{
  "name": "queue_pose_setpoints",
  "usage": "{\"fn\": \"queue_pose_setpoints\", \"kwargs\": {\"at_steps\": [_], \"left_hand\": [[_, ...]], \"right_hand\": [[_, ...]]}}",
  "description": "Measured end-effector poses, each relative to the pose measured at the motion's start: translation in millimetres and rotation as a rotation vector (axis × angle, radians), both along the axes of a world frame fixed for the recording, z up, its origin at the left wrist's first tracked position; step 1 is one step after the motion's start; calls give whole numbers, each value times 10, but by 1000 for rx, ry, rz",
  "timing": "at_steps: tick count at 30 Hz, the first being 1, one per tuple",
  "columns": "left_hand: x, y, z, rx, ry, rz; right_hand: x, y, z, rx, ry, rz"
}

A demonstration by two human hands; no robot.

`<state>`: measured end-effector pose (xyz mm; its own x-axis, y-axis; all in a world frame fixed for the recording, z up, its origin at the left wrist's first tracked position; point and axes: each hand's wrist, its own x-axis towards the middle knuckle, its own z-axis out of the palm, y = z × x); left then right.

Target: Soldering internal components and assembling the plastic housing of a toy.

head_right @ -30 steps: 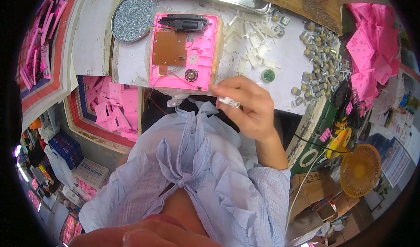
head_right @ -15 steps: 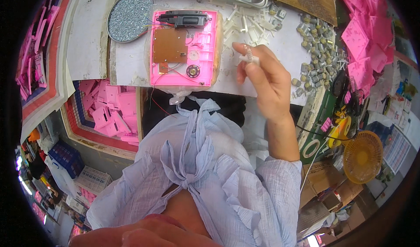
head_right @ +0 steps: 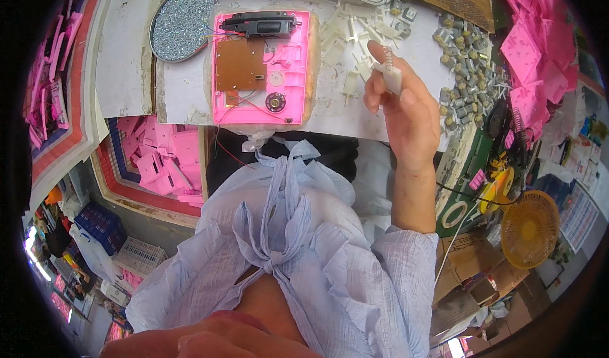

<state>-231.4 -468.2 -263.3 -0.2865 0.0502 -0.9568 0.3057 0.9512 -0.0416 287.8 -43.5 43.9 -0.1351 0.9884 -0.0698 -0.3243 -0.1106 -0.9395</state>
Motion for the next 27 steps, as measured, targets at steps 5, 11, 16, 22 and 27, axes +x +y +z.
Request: {"fn": "queue_pose_setpoints", "kwargs": {"at_steps": [5,11,16,22,27], "left_hand": [[13,10,28,-5,2,-24],[-25,3,58,-31,-9,-72],[-222,-79,200,-149,-51,-241],[-767,2165,1583,-131,-345,-728],[1387,4314,3512,1293,-199,-954]], "right_hand": [[44,7,28,10,-78,33],[188,-17,-94,91,-5,-15],[227,-10,-166,62,67,-44],[198,-36,-179,107,56,-82],[9,-54,-163,126,25,-35]]}}
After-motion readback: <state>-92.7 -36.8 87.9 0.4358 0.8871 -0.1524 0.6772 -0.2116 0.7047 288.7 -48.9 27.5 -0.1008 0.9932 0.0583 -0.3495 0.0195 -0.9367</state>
